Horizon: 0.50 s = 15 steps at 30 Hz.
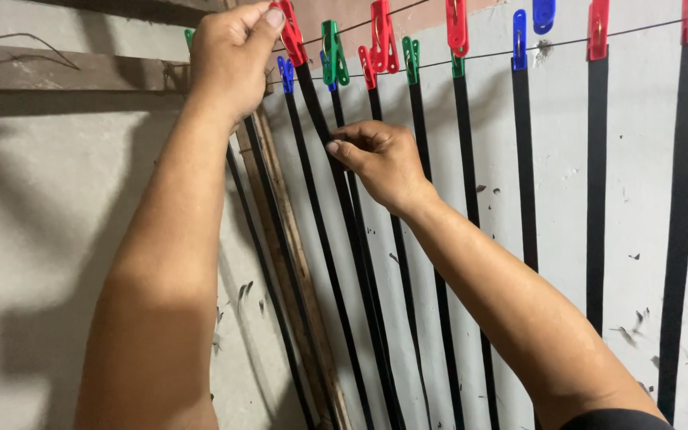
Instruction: Feeding leather strips through a manual dyeing machine and hanging them on a rack with clips to dry
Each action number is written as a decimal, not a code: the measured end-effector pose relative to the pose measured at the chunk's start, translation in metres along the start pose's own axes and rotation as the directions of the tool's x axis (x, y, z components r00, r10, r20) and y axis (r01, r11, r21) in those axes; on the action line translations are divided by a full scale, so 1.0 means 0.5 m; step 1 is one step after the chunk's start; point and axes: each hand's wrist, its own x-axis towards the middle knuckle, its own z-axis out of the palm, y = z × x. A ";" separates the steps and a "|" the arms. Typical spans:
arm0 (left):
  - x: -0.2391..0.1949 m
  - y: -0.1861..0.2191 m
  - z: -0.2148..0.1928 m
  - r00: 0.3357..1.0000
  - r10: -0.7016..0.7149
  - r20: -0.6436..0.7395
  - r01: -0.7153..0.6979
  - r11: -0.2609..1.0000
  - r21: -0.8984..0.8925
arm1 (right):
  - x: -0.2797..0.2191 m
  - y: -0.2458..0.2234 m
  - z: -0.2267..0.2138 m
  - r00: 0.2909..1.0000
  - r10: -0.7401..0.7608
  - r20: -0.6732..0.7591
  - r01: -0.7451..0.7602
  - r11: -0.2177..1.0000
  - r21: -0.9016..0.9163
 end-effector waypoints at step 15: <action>-0.012 0.025 -0.006 0.995 -0.087 0.055 0.083 0.994 0.072 | 0.016 -0.002 0.014 0.999 0.005 -0.040 -0.004 0.999 0.043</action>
